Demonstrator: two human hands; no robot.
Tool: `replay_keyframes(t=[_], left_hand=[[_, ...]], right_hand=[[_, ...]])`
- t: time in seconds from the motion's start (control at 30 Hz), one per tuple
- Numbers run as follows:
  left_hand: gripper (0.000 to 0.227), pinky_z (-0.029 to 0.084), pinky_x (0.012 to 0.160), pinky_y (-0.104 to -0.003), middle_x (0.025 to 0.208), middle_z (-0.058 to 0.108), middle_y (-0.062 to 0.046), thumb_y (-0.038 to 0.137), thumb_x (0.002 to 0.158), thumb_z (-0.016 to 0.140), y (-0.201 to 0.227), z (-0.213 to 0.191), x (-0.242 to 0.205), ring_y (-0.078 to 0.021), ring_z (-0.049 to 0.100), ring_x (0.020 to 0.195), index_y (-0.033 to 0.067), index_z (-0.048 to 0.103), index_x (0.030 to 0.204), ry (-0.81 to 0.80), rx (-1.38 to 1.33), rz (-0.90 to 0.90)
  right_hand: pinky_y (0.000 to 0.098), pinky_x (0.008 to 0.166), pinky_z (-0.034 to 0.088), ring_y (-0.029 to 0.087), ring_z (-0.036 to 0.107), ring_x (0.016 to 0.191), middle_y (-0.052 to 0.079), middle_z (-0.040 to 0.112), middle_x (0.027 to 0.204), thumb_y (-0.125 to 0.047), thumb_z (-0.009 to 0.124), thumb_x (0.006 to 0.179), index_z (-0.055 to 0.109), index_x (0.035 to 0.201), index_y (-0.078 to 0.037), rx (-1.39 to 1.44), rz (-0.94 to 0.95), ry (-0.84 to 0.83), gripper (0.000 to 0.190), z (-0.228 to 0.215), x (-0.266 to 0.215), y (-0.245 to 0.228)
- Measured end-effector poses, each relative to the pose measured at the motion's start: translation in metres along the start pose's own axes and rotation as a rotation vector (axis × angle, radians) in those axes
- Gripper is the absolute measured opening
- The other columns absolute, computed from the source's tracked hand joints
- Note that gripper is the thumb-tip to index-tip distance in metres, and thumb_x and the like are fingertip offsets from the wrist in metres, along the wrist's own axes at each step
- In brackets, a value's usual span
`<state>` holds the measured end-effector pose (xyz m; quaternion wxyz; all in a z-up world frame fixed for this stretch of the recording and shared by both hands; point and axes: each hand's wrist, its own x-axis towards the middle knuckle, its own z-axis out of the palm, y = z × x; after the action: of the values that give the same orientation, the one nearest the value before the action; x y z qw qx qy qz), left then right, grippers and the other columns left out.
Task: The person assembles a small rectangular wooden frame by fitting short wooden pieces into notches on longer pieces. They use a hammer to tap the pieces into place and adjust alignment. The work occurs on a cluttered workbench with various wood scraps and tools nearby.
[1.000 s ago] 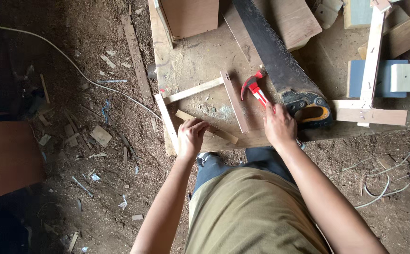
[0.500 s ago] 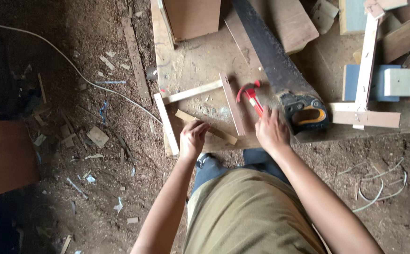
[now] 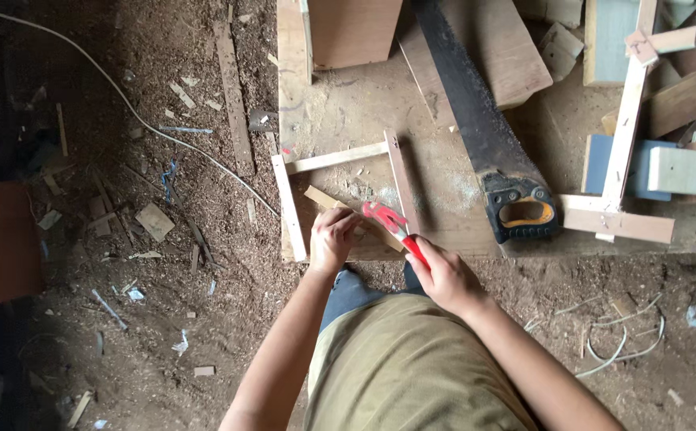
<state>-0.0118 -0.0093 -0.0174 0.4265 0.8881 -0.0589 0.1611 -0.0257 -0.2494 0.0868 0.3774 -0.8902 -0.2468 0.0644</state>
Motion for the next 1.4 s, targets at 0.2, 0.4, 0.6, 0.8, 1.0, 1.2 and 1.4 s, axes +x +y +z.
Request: replay_keyframes(t=[0.2, 0.4, 0.6, 0.8, 1.0, 1.2, 1.4], left_hand=[[0.015, 0.053, 0.079, -0.039, 0.100, 0.074, -0.005, 0.004, 0.081, 0.074, -0.003, 0.004, -0.002, -0.0251, 0.069, 0.088, 0.0078, 0.078, 0.095, 0.018, 0.026, 0.002], [0.017, 0.054, 0.081, -0.038, 0.100, 0.074, -0.004, 0.003, 0.080, 0.074, -0.011, 0.006, -0.004, -0.0243, 0.069, 0.089, 0.0087, 0.079, 0.095, -0.010, 0.048, 0.005], [0.018, 0.053, 0.080, -0.038, 0.102, 0.075, -0.004, 0.003, 0.080, 0.073, -0.011, 0.008, -0.001, -0.0230, 0.070, 0.091, 0.0081, 0.079, 0.096, -0.027, 0.029, 0.010], [0.012, 0.052, 0.080, -0.038, 0.102, 0.075, -0.004, 0.004, 0.082, 0.072, -0.013, 0.010, -0.004, -0.0223, 0.070, 0.092, 0.0080, 0.077, 0.092, -0.027, 0.038, 0.023], [0.005, 0.049, 0.078, -0.038, 0.098, 0.074, -0.001, 0.011, 0.086, 0.074, -0.008, 0.009, 0.006, -0.0211, 0.070, 0.090, 0.0119, 0.078, 0.089, -0.025, 0.067, 0.002], [0.024, 0.048, 0.085, -0.040, 0.108, 0.074, -0.003, 0.016, 0.078, 0.077, 0.002, -0.021, 0.017, -0.0252, 0.065, 0.101, 0.0116, 0.080, 0.102, -0.130, 0.078, -0.014], [0.021, 0.049, 0.093, -0.039, 0.124, 0.075, 0.001, 0.024, 0.082, 0.079, -0.007, -0.035, 0.024, -0.0238, 0.064, 0.118, 0.0194, 0.082, 0.102, -0.168, 0.162, 0.034]], right_hand=[[0.0458, 0.058, 0.057, 0.038, 0.072, 0.068, 0.022, 0.071, 0.081, -0.016, 0.059, 0.099, 0.061, 0.116, 0.000, -0.019, 0.144, -0.120, 0.022, 0.006, -0.001, 0.000], [0.0479, 0.060, 0.056, 0.040, 0.072, 0.072, 0.023, 0.072, 0.083, -0.016, 0.061, 0.100, 0.061, 0.115, -0.002, -0.062, 0.017, 0.002, 0.021, 0.011, -0.009, 0.007], [0.0472, 0.054, 0.057, 0.037, 0.073, 0.063, 0.021, 0.072, 0.076, -0.016, 0.061, 0.097, 0.063, 0.121, -0.002, -0.106, 0.138, -0.088, 0.028, 0.012, -0.010, 0.016], [0.0442, 0.055, 0.058, 0.035, 0.073, 0.065, 0.020, 0.072, 0.080, -0.016, 0.059, 0.101, 0.061, 0.115, -0.002, -0.071, -0.039, 0.012, 0.021, 0.011, -0.013, 0.017], [0.0473, 0.049, 0.055, 0.037, 0.071, 0.055, 0.019, 0.069, 0.068, -0.021, 0.056, 0.099, 0.062, 0.124, -0.009, -0.101, 0.410, -0.242, 0.028, 0.007, 0.000, 0.016], [0.0491, 0.055, 0.051, 0.042, 0.070, 0.068, 0.023, 0.068, 0.072, -0.019, 0.061, 0.098, 0.065, 0.111, -0.004, -0.016, 0.191, -0.042, 0.020, -0.006, -0.002, 0.011], [0.0493, 0.058, 0.052, 0.043, 0.071, 0.073, 0.024, 0.069, 0.078, -0.018, 0.062, 0.098, 0.064, 0.111, -0.004, 0.002, 0.168, -0.025, 0.019, 0.003, -0.013, 0.012]])
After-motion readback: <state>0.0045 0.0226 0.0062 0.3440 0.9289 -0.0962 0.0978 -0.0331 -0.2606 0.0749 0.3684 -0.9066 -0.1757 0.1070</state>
